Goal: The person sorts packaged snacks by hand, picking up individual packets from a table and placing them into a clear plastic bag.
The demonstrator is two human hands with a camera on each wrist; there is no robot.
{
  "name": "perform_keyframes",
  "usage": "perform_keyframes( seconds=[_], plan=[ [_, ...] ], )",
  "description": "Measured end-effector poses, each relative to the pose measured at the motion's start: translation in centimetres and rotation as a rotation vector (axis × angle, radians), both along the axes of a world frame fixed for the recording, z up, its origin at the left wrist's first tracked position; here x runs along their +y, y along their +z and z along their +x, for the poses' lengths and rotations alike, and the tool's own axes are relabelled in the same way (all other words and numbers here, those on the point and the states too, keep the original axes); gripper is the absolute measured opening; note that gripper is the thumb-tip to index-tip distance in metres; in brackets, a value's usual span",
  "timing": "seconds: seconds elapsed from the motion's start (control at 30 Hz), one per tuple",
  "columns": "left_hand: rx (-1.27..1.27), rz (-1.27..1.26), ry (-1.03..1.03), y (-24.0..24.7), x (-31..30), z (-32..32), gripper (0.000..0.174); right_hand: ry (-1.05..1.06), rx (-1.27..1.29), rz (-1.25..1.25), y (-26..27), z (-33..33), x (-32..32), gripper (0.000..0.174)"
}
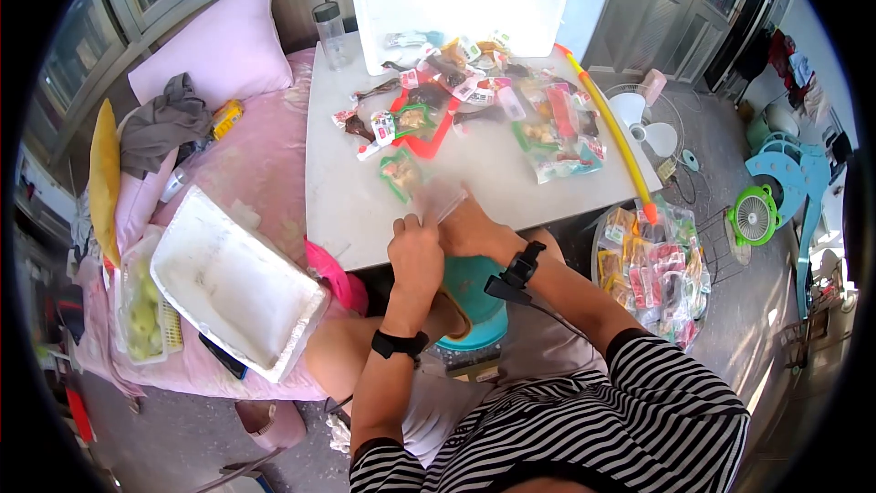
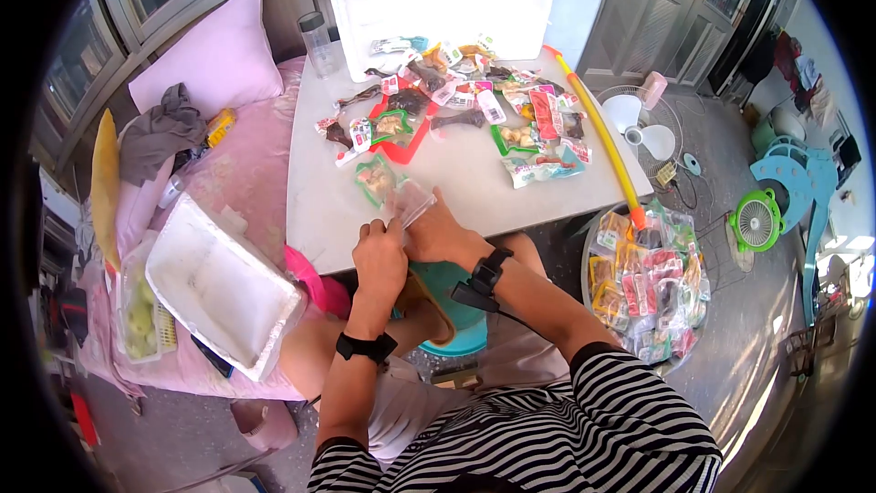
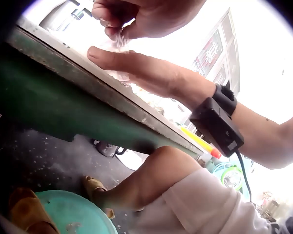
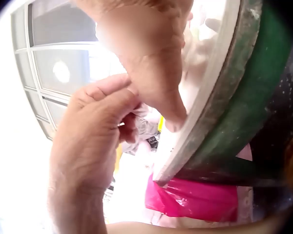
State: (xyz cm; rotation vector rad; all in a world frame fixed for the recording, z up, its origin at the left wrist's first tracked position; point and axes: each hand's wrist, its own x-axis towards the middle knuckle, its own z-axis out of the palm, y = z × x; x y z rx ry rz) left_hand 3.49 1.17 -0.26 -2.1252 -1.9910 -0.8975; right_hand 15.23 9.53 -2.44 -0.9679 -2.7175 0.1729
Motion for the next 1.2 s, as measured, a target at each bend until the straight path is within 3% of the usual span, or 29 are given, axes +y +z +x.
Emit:
perform_keyframes(
  seconds=[0.1, 0.2, 0.27, 0.4, 0.5, 0.6, 0.77, 0.9, 1.0, 1.1, 1.17, 1.2],
  plan=[
    [-0.003, -0.027, 0.043, 1.1, -0.5, -0.4, 0.017, 0.23, 0.129, 0.015, 2.2, 2.2, -2.4, 0.052],
    [0.006, -0.068, 0.058, 1.4, -0.7, -0.5, 0.019, 0.076, 0.354, -0.616, 5.9, 3.6, -1.6, 0.03],
    [0.036, -0.088, 0.044, 1.2, -0.8, -0.3, 0.021, -0.169, 0.556, -0.392, 5.9, 3.1, 1.8, 0.015],
    [0.061, -0.115, 0.047, 0.7, -0.6, -0.2, 0.022, -0.153, 0.601, -0.053, 4.4, -0.3, 9.9, 0.026],
    [0.104, -0.124, 0.061, 0.6, -0.7, 0.0, 0.021, -0.436, 0.419, -0.574, 4.6, -4.6, 13.8, 0.031],
    [0.185, -0.118, 0.081, 0.3, -0.6, 0.0, 0.018, -0.408, 0.961, -1.179, 1.9, -7.2, 14.1, 0.031],
    [0.118, -0.182, 0.067, 0.6, -0.7, -0.1, 0.016, 0.041, 0.894, -0.393, -7.3, -8.1, 18.8, 0.025],
    [0.185, -0.166, 0.076, 0.4, -0.6, -0.1, 0.016, 0.132, 0.636, 0.375, -2.7, -5.6, 15.4, 0.018],
    [0.159, -0.119, 0.073, 0.1, -0.7, -0.2, 0.012, -0.324, 0.72, -0.245, 2.0, -2.1, 12.6, 0.013],
    [0.101, -0.046, 0.071, -0.1, -0.3, -0.3, 0.006, -0.379, 0.797, -0.066, 2.9, 3.7, 10.1, 0.01],
    [0.032, 0.011, 0.094, 0.0, 0.0, -0.2, 0.003, -0.302, 0.799, -0.026, 4.5, 7.9, 6.6, 0.007],
    [0.001, 0.019, 0.091, 0.1, 0.0, -0.2, 0.004, -0.285, 0.895, -0.176, 5.2, 8.9, 4.5, 0.006]
  ],
)
